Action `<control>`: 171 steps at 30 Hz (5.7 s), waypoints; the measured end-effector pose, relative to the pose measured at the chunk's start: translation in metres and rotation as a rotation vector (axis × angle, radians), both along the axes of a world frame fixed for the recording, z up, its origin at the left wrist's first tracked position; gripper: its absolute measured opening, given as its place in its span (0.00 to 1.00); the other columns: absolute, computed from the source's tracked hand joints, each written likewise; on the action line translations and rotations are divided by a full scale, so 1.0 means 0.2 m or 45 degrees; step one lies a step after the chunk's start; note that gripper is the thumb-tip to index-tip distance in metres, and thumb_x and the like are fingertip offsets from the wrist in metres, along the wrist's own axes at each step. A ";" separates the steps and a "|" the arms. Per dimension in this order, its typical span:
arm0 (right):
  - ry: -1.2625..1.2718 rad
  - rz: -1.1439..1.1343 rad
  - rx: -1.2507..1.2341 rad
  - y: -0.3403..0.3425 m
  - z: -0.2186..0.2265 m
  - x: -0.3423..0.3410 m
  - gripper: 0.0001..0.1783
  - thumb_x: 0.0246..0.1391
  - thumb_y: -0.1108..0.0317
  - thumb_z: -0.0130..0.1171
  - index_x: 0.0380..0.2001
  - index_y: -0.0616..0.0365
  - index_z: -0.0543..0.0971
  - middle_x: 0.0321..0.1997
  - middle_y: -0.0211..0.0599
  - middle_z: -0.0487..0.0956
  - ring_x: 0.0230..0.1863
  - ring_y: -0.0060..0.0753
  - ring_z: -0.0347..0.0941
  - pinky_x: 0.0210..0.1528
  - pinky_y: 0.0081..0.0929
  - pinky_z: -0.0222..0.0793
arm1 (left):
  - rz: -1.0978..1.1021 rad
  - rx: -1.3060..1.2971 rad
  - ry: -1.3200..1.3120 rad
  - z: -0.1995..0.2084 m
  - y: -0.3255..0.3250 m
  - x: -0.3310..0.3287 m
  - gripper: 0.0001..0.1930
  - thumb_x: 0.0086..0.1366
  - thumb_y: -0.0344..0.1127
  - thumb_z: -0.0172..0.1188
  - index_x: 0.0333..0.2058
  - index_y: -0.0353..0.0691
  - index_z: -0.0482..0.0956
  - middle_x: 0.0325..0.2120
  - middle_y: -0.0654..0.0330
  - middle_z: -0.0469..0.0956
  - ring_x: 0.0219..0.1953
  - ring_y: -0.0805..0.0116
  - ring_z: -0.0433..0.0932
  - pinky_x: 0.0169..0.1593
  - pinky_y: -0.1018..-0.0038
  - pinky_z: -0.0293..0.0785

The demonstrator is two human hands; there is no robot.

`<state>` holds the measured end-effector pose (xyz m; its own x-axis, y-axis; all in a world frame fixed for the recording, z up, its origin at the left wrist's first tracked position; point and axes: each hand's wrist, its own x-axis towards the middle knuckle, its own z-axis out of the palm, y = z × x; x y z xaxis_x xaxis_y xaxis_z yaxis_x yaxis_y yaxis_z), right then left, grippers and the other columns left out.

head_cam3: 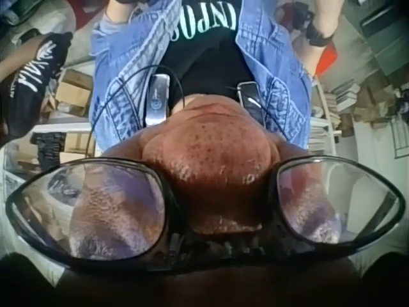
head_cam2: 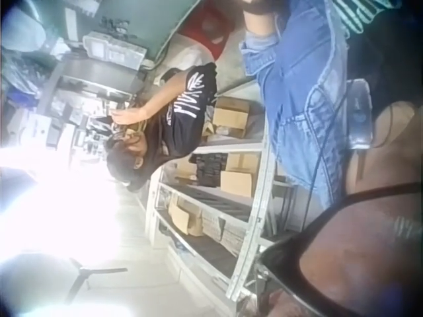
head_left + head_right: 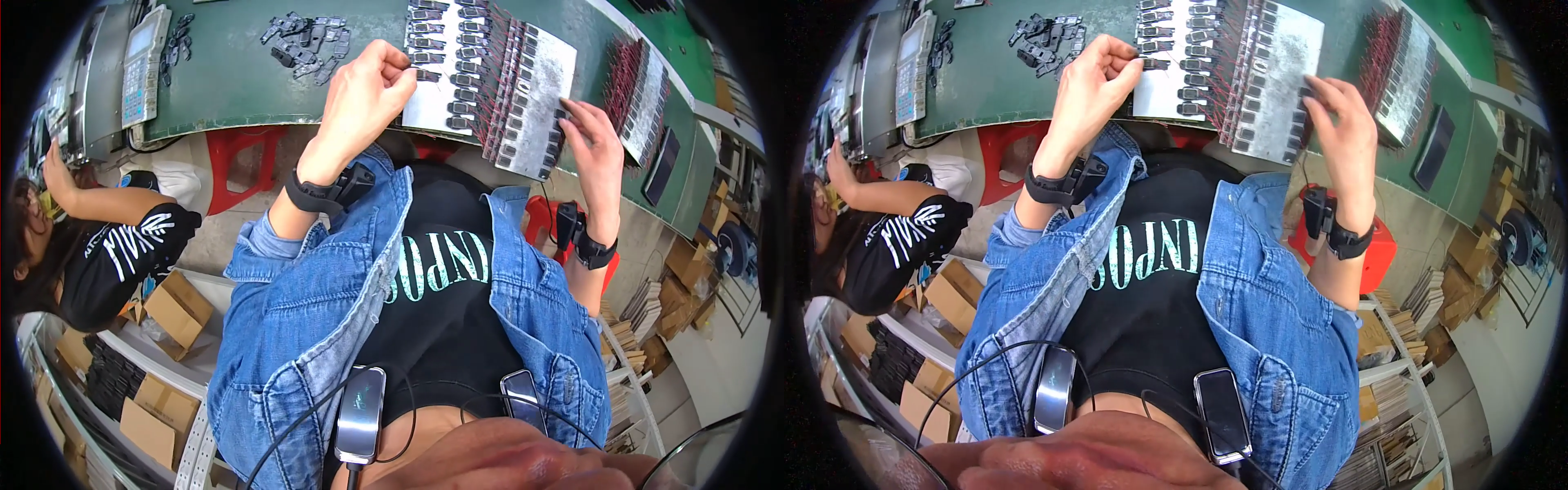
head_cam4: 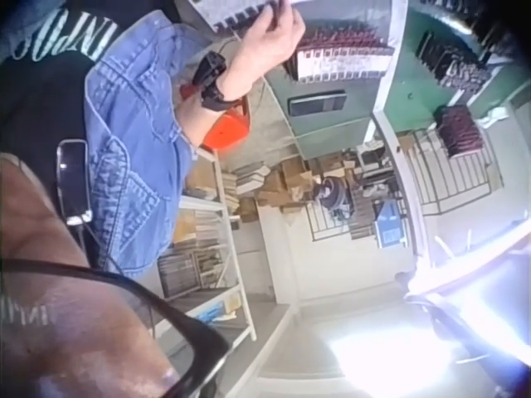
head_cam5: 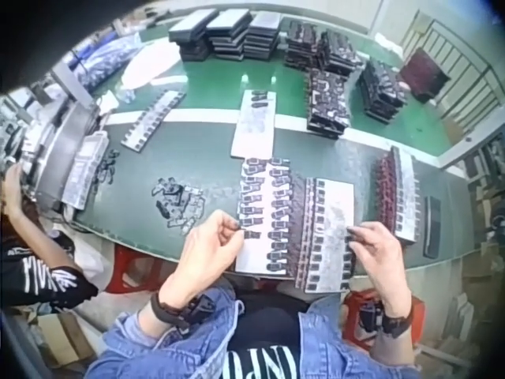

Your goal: The person picks up a speaker from the table, presses it into a slot on a metal plate, and repeats this process for several components.

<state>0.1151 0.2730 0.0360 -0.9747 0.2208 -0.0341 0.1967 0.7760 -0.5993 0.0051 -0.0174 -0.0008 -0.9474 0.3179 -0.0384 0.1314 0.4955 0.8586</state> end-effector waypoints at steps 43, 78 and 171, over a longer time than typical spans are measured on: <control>0.108 0.140 -1.351 -0.51 -0.13 -0.31 0.10 0.60 0.72 0.60 0.44 0.64 0.79 0.38 0.31 0.81 0.38 0.20 0.78 0.42 0.18 0.75 | 0.013 0.759 -0.176 -0.01 0.05 0.09 0.13 0.64 0.26 0.63 0.47 0.32 0.80 0.36 0.58 0.84 0.38 0.77 0.82 0.44 0.81 0.79; 0.136 0.241 -0.586 -0.37 0.02 -0.06 0.15 0.61 0.74 0.57 0.51 0.60 0.79 0.47 0.32 0.78 0.46 0.20 0.75 0.51 0.19 0.70 | 0.009 0.402 -0.441 -0.01 -0.10 0.14 0.07 0.63 0.29 0.61 0.37 0.31 0.78 0.27 0.61 0.82 0.30 0.77 0.80 0.36 0.79 0.77; -0.207 0.367 -1.285 -0.44 -0.14 -0.30 0.10 0.61 0.75 0.59 0.46 0.61 0.76 0.42 0.29 0.79 0.43 0.18 0.77 0.45 0.18 0.76 | -0.140 0.740 -0.559 0.06 -0.03 0.10 0.13 0.70 0.27 0.53 0.48 0.27 0.78 0.38 0.52 0.83 0.39 0.68 0.84 0.44 0.76 0.82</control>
